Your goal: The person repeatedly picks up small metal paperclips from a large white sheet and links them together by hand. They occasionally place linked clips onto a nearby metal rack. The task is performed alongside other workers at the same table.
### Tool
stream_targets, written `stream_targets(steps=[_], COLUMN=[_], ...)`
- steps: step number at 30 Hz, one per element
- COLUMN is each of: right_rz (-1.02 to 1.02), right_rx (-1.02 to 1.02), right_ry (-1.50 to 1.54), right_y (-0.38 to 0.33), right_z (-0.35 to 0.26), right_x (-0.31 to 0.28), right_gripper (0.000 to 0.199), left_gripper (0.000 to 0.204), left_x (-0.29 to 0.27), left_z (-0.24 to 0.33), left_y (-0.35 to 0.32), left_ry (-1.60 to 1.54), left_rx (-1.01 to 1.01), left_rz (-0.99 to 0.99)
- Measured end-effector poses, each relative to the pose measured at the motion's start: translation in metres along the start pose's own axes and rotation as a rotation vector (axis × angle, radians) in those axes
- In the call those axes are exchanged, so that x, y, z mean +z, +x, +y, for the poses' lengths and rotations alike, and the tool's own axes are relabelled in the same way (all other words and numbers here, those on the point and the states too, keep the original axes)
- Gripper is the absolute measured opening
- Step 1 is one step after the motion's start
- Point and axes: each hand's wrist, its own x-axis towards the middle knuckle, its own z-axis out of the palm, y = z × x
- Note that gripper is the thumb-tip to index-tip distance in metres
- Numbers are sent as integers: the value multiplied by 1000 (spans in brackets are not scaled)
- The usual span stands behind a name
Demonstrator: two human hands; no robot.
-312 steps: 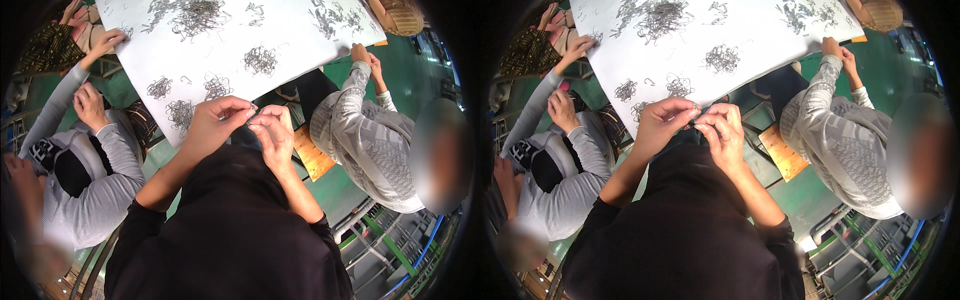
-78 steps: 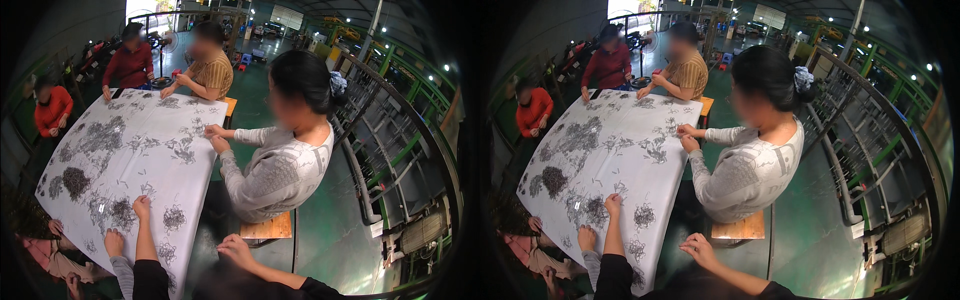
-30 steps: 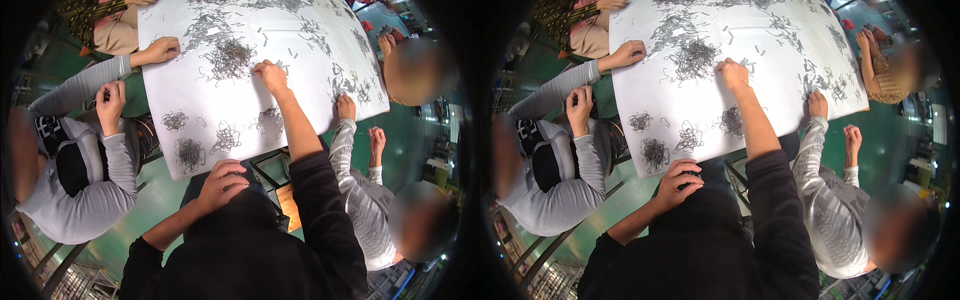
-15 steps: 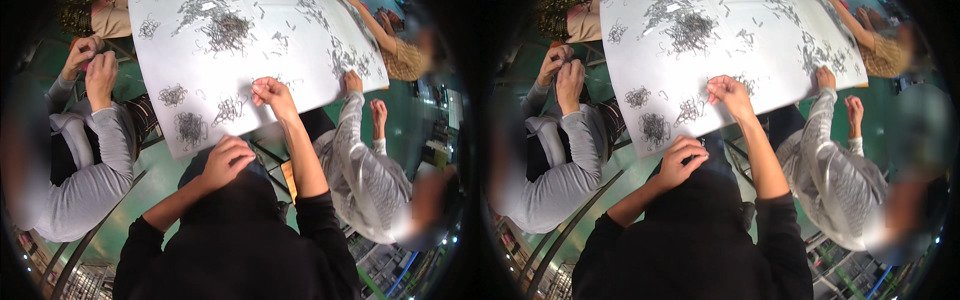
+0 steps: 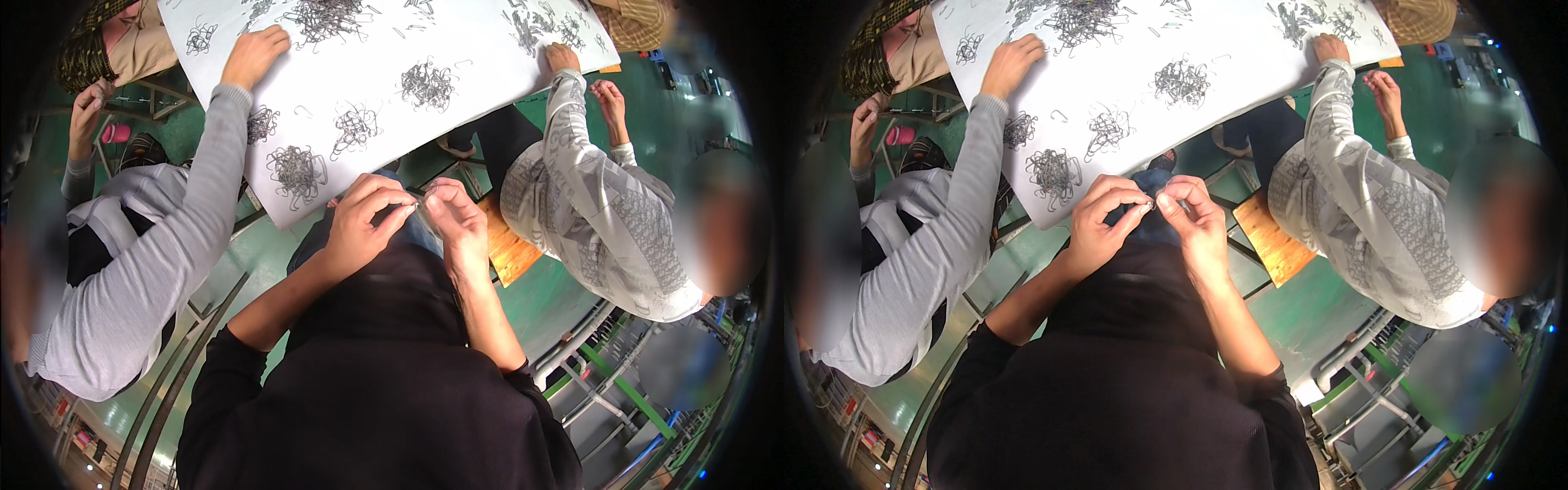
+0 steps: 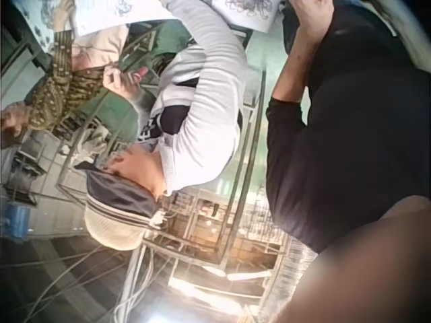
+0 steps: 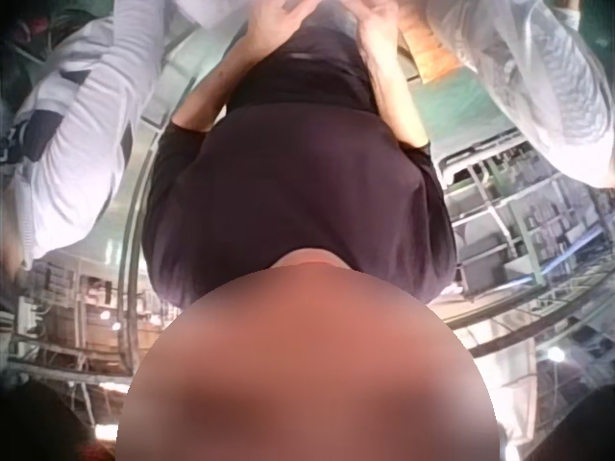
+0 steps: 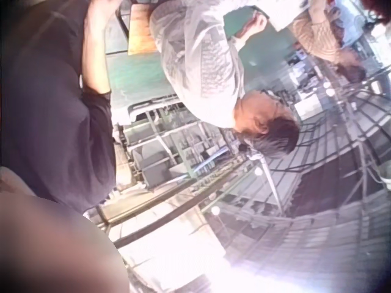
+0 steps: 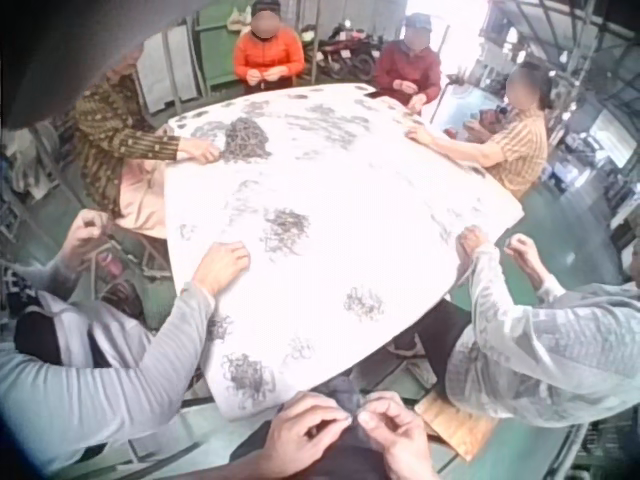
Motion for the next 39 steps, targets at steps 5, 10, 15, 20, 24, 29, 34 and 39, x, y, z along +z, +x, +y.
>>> stream_targets(steps=[5,10,15,20,24,29,34,39], right_rz=[54,24,0,-72,-98,-82,-1,86], right_rx=[-221,-372,-388,-381,-385,-313,-347,-404], right_ry=[-106,-285,-318,-370,-405,-389,-444,-499], right_y=[4,13,26,39,46,46,40,36], right_z=[4,-4,-9,-14,-17,-14,-8,-2], right_x=[-3,-16,-26,-33,-36,-36,-31,-24], right_gripper=[4,7,8,9,10,8,8,9], left_gripper=[16,19,14,13,11,14,21,19], left_x=[5,4,13,23,23,25,20,13], left_z=[3,-43,-136,-183,-196,-186,-117,-28], left_y=[11,68,187,245,260,258,190,108], left_ry=[-18,178,438,625,735,786,-66,-440], left_rx=[24,-8,1,48,106,-22,-495,-666], left_rz=[-24,97,64,-4,-143,-71,30,-133])
